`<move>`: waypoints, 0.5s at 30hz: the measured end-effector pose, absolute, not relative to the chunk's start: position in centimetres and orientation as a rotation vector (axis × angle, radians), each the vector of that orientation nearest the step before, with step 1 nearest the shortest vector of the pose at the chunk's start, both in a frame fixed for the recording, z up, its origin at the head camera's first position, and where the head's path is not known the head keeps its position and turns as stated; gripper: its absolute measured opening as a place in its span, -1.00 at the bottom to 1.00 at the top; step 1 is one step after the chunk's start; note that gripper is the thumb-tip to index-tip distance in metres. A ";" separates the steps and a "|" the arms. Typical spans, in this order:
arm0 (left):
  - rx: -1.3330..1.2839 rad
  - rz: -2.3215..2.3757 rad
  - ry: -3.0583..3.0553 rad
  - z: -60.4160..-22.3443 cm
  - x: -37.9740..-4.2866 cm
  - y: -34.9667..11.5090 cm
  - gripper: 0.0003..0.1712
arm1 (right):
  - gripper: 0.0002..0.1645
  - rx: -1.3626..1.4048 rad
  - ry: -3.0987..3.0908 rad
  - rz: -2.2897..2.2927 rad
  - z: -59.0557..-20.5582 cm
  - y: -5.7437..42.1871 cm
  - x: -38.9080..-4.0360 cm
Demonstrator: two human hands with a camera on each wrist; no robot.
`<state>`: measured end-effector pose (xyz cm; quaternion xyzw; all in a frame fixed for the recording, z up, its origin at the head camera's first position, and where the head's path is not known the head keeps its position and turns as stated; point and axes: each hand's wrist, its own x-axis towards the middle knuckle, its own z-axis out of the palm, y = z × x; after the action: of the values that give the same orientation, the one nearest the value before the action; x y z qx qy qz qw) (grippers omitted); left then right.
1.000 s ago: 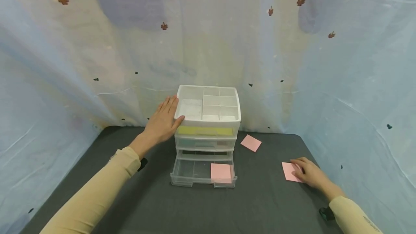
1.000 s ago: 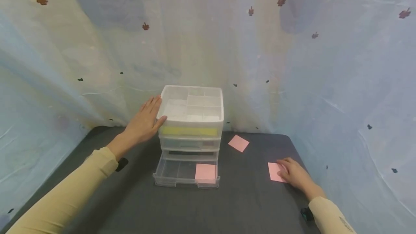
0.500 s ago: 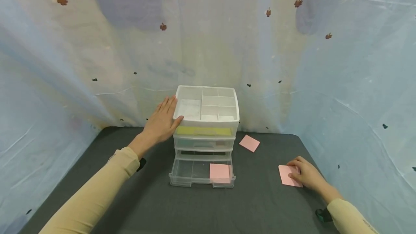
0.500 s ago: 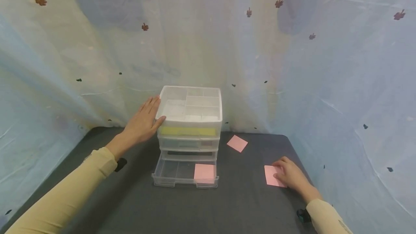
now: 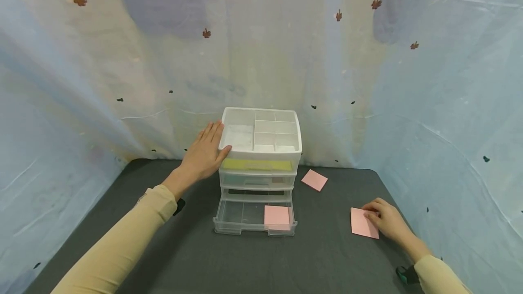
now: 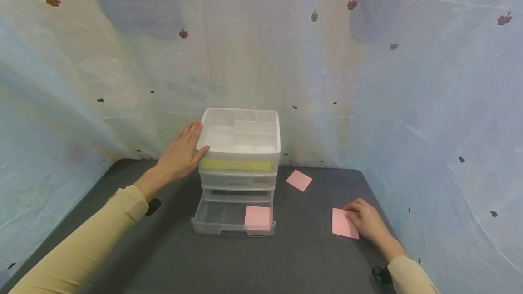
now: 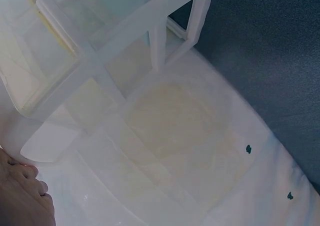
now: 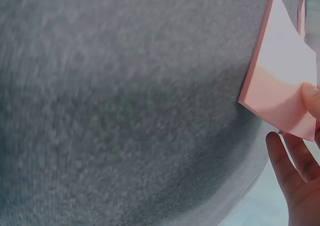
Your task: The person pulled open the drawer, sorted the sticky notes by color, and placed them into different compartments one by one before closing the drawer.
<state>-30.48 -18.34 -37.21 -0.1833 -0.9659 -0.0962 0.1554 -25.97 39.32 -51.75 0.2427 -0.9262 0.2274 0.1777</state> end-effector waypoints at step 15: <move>-0.525 -0.269 -2.765 -37.0 -30.3 -18.3 -0.07 | -0.80 0.636 -2.539 0.786 -50.0 37.3 -25.2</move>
<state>-30.26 -18.30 -37.04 -0.1832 -0.9660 -0.0940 0.1564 -25.21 37.32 -49.99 0.2280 -0.9096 0.2817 0.2030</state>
